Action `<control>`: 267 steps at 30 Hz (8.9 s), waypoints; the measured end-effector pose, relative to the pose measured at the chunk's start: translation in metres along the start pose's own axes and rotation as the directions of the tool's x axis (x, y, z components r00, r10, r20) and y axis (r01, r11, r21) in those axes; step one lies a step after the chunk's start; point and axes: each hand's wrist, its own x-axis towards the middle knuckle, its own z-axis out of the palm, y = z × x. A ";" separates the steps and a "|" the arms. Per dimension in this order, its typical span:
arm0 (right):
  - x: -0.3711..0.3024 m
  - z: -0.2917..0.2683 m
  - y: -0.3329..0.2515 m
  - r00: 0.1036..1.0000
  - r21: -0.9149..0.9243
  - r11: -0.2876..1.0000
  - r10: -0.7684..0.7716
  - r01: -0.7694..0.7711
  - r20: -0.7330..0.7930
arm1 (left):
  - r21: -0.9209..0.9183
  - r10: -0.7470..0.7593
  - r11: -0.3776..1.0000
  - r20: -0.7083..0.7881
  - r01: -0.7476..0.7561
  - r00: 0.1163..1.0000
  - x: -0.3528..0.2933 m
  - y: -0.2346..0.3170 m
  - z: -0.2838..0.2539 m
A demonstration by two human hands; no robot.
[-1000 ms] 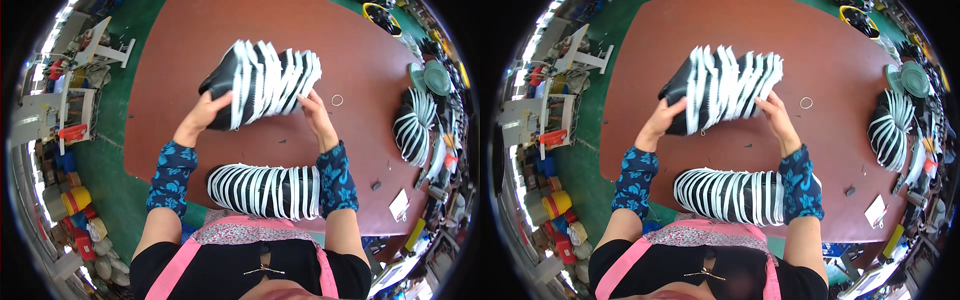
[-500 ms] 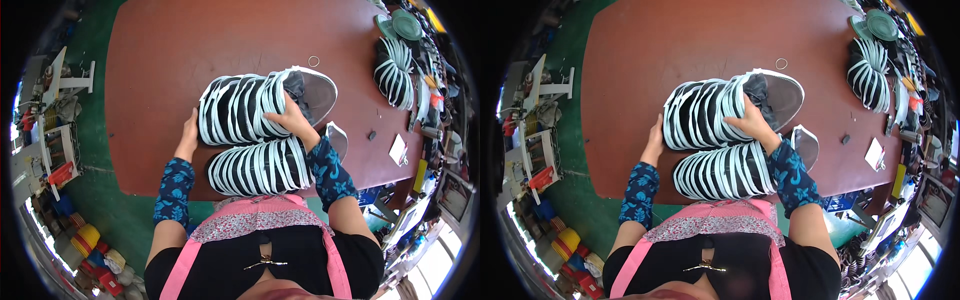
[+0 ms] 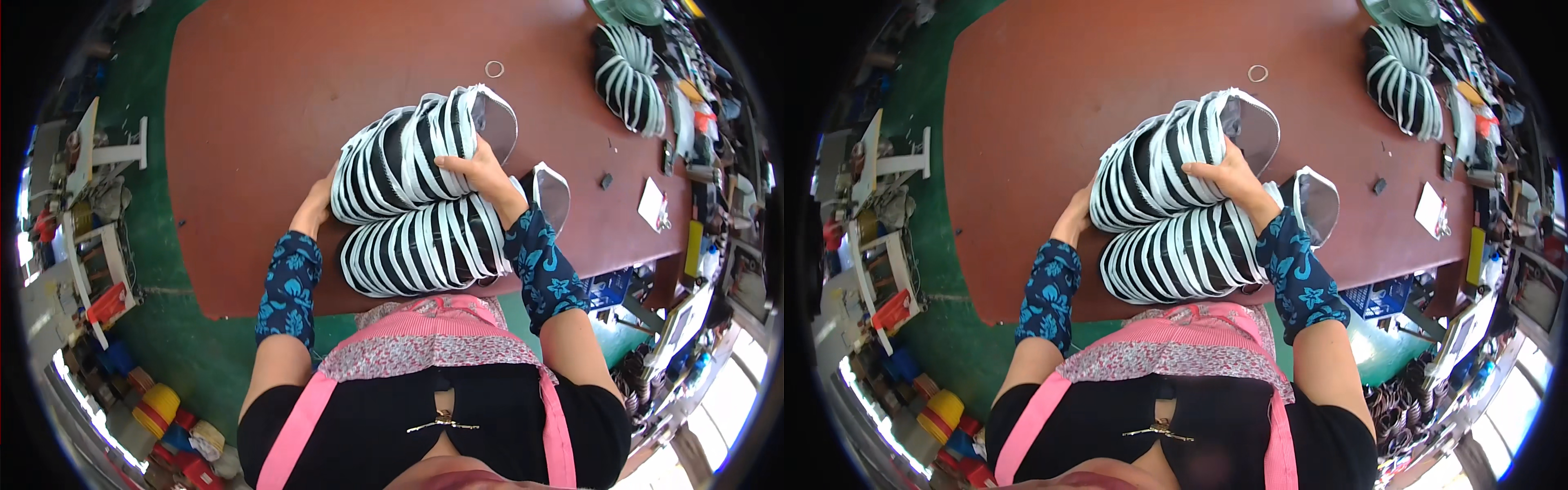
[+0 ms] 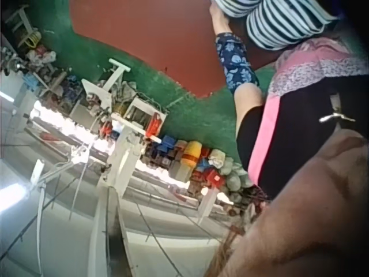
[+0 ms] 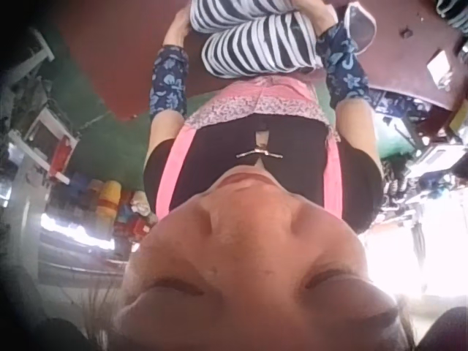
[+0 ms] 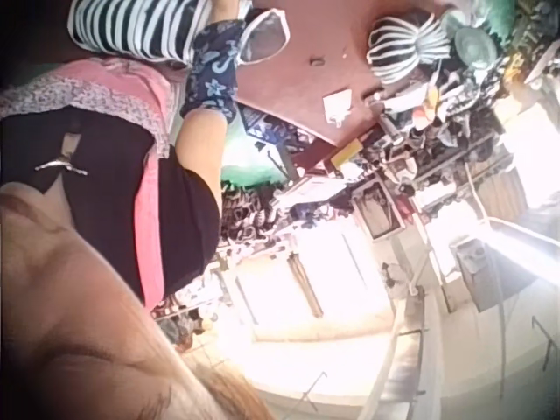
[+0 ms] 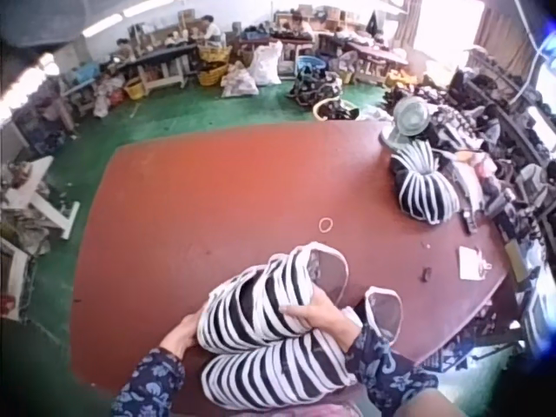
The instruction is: Inspecting shoe upper components and trimming loose threads on a factory workbench.
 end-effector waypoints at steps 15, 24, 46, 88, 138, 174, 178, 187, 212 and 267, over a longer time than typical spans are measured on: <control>-0.132 -0.218 0.068 0.930 -0.244 0.949 0.103 -0.198 -0.354 | 0.181 0.649 0.757 -0.320 -0.628 0.690 -0.119 -0.041 0.038; -0.182 -0.100 0.067 0.977 -0.060 0.982 0.172 -0.181 -0.127 | 0.804 0.948 0.143 0.057 -0.578 0.314 -0.166 -0.029 0.049; -0.206 -0.139 0.091 0.976 -0.096 0.989 0.094 -0.115 -0.199 | 0.904 0.910 -0.245 0.340 -0.352 0.240 -0.204 0.026 0.176; -0.274 -0.340 0.122 0.757 -0.533 0.823 -0.474 0.199 -0.450 | 0.831 0.827 -0.365 0.497 -0.420 0.264 -0.153 0.070 0.430; -0.438 -0.088 0.109 0.997 0.401 0.916 0.036 -0.008 -0.064 | 0.879 0.977 0.125 -0.027 -0.460 0.213 -0.280 -0.224 0.076; -0.423 -0.373 0.039 0.993 0.556 0.830 -0.097 0.040 0.072 | 0.951 0.939 -0.245 0.282 -0.190 0.198 -0.305 -0.144 0.363; -0.412 -0.416 0.028 0.990 0.563 0.827 -0.086 0.011 0.107 | 0.977 0.944 -0.186 0.206 -0.102 0.258 -0.295 -0.143 0.393; -0.386 -0.503 0.018 0.987 0.556 0.828 -0.022 -0.072 0.161 | 0.996 0.964 0.084 -0.076 -0.018 0.255 -0.278 -0.134 0.471; -0.311 -0.509 0.026 0.989 0.580 0.807 0.023 -0.106 0.148 | 0.977 0.975 -0.179 0.192 -0.118 0.114 -0.248 -0.065 0.557; -0.072 -0.347 0.206 0.882 -0.706 0.708 -0.316 -0.026 -0.349 | 0.843 0.165 -0.530 0.212 -0.094 0.963 -0.078 -0.077 0.594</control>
